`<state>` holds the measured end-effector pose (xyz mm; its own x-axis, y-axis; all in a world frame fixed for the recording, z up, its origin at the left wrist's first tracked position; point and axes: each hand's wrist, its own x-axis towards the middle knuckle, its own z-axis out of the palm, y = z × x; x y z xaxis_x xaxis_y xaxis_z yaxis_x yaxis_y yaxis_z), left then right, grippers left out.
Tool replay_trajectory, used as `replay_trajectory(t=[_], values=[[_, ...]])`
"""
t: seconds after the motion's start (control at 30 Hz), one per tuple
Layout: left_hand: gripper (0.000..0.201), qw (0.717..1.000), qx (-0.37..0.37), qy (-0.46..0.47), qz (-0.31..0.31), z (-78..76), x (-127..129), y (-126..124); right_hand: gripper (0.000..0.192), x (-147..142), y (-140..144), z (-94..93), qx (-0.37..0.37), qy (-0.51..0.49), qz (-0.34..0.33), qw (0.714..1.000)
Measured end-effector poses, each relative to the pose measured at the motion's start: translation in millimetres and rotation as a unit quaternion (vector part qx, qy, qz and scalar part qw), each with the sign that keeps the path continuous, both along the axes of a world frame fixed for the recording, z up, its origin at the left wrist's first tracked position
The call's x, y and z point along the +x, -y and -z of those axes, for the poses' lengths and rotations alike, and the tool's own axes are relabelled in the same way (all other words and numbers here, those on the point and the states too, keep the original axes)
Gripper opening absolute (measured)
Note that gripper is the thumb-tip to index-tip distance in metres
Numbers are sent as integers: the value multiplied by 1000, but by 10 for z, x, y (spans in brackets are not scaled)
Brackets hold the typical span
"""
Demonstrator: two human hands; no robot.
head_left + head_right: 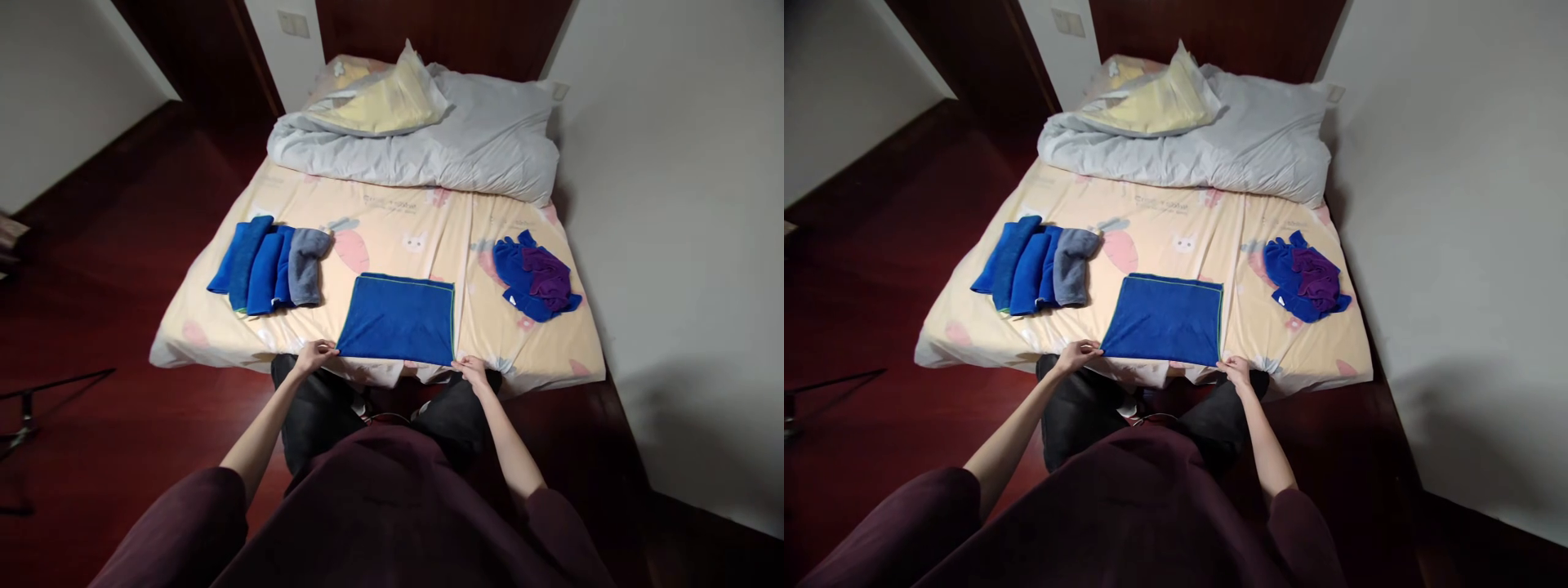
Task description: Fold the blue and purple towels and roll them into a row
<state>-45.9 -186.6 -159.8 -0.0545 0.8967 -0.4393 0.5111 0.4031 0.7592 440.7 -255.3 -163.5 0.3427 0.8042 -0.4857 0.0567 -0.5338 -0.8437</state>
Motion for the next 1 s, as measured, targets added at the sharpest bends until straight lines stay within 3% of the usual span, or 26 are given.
replay_trajectory(t=[0.2,0.47,0.8,1.0], values=[[56,999,-23,38,1,24,70,-297,54,27,-257,-82,1,-23,-27,999],[73,996,-20,78,-34,47,255,-941,50,52,-864,-123,2,25,-36,999],[51,987,-12,105,-119,168,475,-1707,48,102,-1759,-74,12,58,-24,998],[44,990,19,76,-119,141,590,-2094,54,90,-2225,11,19,98,-26,995]])
